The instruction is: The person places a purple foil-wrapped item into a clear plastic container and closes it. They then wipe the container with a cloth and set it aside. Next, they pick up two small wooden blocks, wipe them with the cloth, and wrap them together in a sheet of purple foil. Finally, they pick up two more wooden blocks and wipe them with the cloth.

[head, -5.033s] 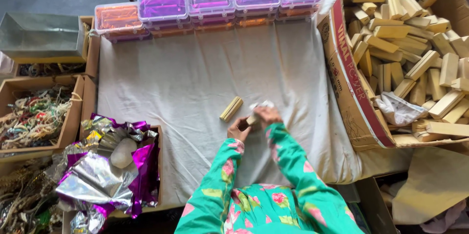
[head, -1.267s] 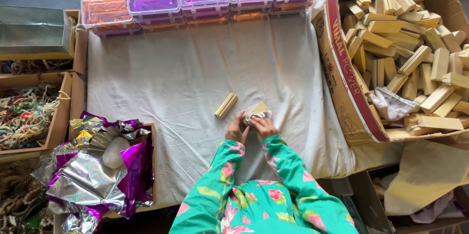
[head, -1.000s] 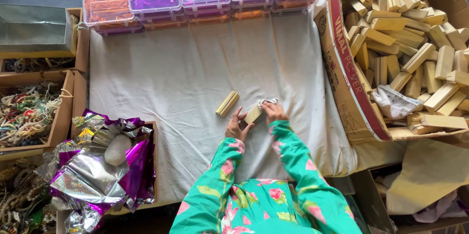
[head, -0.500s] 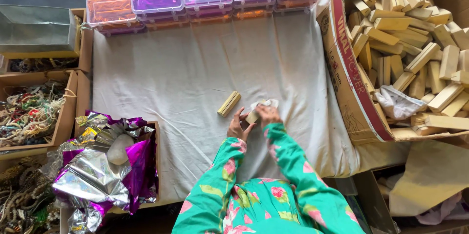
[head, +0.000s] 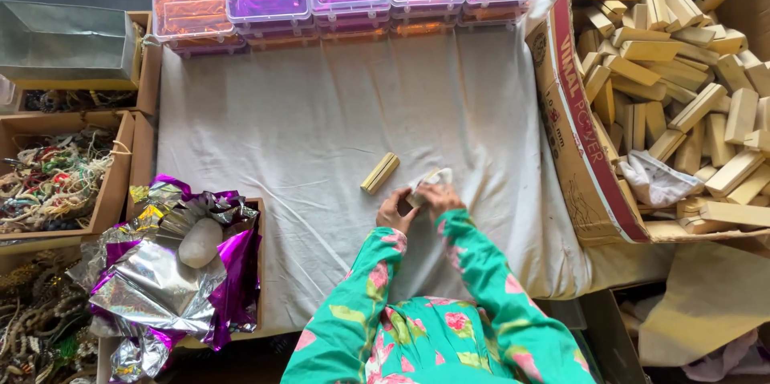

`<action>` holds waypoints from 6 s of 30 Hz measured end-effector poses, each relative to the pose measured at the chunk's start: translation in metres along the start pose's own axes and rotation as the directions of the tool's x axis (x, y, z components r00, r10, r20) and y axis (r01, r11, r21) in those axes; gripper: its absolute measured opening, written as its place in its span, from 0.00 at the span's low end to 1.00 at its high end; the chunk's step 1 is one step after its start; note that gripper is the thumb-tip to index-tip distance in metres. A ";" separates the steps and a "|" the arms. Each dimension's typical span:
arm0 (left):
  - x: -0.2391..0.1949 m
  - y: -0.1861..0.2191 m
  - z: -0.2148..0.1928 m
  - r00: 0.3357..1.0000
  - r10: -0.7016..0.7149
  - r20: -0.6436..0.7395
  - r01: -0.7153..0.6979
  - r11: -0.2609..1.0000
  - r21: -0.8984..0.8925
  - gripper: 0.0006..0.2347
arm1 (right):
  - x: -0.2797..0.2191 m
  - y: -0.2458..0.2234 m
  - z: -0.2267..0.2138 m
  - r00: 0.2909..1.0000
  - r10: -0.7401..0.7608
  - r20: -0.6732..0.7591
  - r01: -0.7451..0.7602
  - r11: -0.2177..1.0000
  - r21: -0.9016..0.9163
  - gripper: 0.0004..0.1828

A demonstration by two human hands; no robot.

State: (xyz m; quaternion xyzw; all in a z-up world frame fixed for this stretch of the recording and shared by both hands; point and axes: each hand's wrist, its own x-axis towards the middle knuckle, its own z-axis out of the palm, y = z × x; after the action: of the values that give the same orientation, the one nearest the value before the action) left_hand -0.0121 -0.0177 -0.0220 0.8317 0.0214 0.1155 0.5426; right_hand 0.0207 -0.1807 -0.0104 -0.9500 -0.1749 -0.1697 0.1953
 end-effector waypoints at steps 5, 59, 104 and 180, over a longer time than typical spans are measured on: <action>0.003 0.005 -0.001 1.000 -0.030 -0.006 0.030 0.997 0.064 0.24 | 0.001 0.012 -0.003 0.998 0.001 0.056 -0.013 0.975 0.222 0.21; 0.016 -0.001 -0.028 0.998 0.056 -0.020 -0.057 0.997 -0.053 0.19 | 0.029 0.030 -0.022 0.983 -0.124 0.137 0.121 0.992 0.030 0.20; 0.033 0.030 -0.087 0.947 0.279 -0.157 -0.177 0.865 0.469 0.23 | 0.011 -0.016 -0.059 0.982 0.155 0.109 -0.164 0.983 0.077 0.29; 0.064 -0.028 -0.048 0.923 0.172 0.344 -0.273 0.923 0.271 0.29 | 0.051 0.016 -0.037 0.926 -0.053 0.374 -0.015 0.984 0.175 0.31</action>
State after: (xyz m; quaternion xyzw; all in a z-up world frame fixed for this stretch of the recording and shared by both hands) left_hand 0.0419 0.0468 -0.0185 0.9117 -0.1430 0.0385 0.3831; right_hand 0.0626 -0.1970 0.0366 -0.9423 -0.2325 0.0299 0.2389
